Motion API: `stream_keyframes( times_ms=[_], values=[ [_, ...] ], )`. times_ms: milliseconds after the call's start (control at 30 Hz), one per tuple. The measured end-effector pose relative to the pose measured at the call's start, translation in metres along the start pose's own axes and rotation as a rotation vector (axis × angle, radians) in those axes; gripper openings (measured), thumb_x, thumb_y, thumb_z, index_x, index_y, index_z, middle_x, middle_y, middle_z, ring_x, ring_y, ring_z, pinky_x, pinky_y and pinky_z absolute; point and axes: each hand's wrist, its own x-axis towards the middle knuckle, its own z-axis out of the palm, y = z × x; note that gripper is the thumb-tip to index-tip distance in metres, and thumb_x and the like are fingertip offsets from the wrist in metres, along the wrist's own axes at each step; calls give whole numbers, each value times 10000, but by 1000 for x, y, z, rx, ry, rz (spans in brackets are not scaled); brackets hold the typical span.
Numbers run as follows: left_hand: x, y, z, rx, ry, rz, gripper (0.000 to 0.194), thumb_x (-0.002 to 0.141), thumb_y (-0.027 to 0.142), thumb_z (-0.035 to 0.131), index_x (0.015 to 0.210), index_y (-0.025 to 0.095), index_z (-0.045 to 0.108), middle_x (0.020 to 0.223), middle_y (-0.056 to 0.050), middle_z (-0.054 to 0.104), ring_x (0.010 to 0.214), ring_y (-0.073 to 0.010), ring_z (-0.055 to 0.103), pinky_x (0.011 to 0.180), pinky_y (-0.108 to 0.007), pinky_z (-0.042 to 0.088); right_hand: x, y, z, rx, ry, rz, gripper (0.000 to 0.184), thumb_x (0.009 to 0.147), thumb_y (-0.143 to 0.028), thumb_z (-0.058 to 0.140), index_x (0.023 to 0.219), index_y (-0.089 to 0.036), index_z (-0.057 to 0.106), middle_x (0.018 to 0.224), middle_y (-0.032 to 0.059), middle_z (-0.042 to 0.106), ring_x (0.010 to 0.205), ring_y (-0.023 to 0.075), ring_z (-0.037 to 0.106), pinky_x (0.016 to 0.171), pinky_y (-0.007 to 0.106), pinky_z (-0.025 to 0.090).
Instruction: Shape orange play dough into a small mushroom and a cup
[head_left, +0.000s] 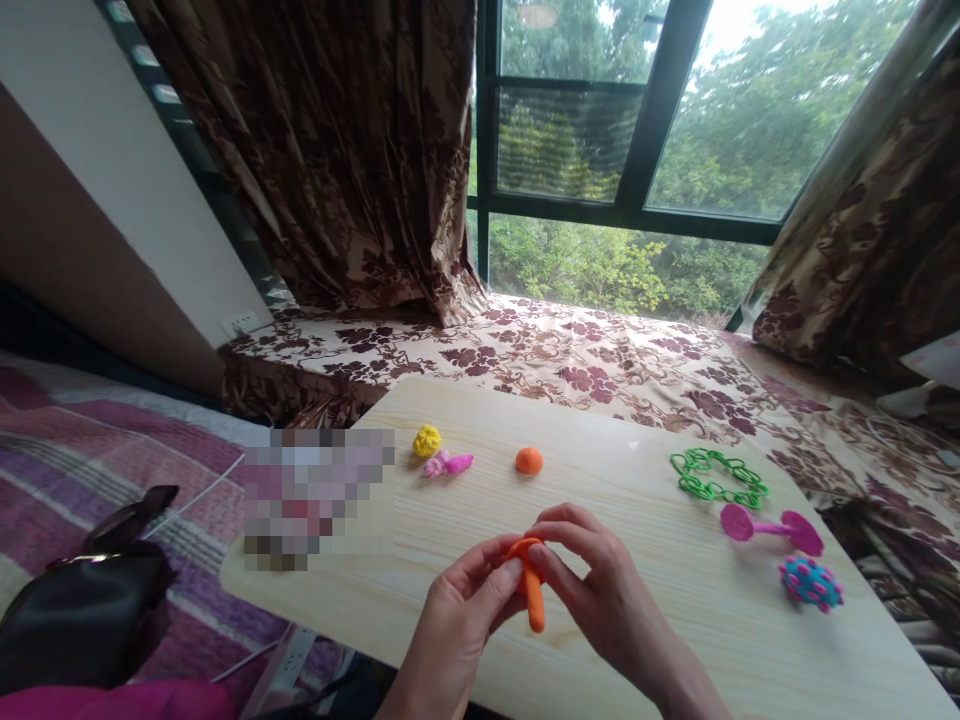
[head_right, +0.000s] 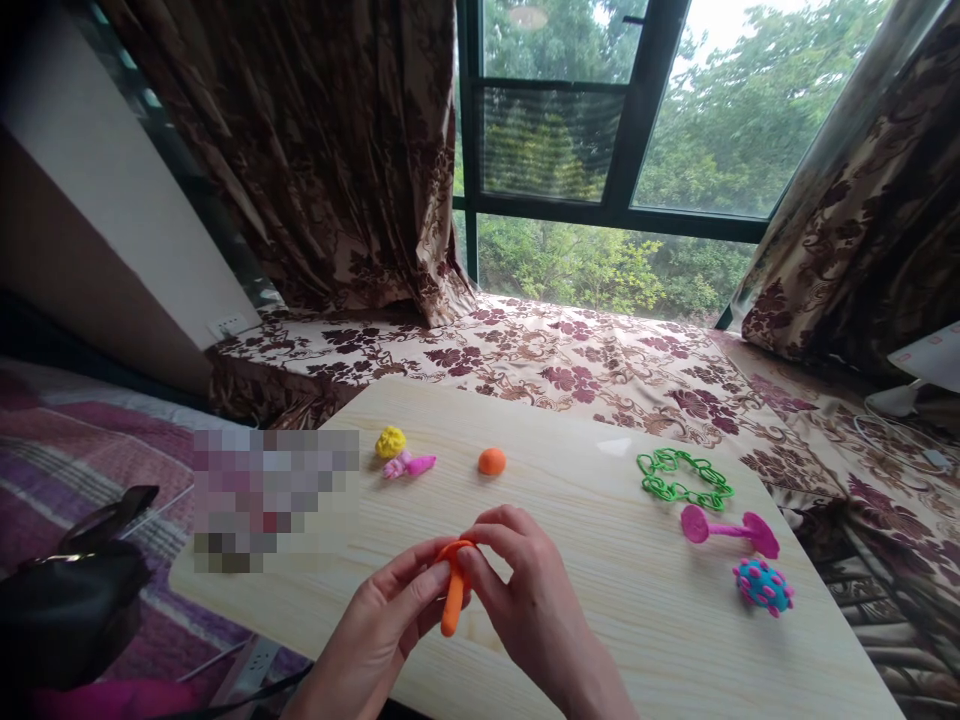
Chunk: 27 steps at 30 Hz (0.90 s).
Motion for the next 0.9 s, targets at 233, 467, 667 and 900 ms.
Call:
stream_keyframes(
  times_ms=[233, 467, 667, 900],
  values=[
    [1, -3, 0, -5, 21, -16, 274, 612, 307, 719, 827, 142, 678, 783, -60, 670, 652, -145, 607, 661, -266, 492, -1, 2, 2, -63, 40, -99, 214, 862, -256, 472, 897, -235, 681, 854, 63, 609, 791, 177, 539, 700, 306, 460],
    [1, -2, -4, -60, -29, -46, 299, 654, 300, 692, 909, 147, 672, 866, -89, 676, 742, -166, 613, 743, -314, 485, -3, 3, -4, 47, -11, 8, 265, 886, -281, 427, 1072, -233, 610, 1033, 62, 571, 944, 171, 535, 822, 285, 451],
    [-2, 0, -1, -108, -73, -85, 286, 678, 302, 671, 911, 135, 688, 777, -77, 680, 759, -178, 615, 773, -330, 478, -3, -3, -6, 164, -61, 73, 332, 919, -318, 340, 1017, -223, 642, 972, 45, 580, 911, 150, 556, 827, 255, 443],
    [-2, -1, 2, -131, -75, -102, 292, 678, 278, 670, 934, 137, 678, 861, -85, 686, 810, -193, 625, 819, -339, 463, -4, 2, -5, 271, -15, 187, 425, 932, -383, 250, 1053, -229, 627, 1108, 38, 561, 1003, 162, 535, 897, 282, 415]
  ],
)
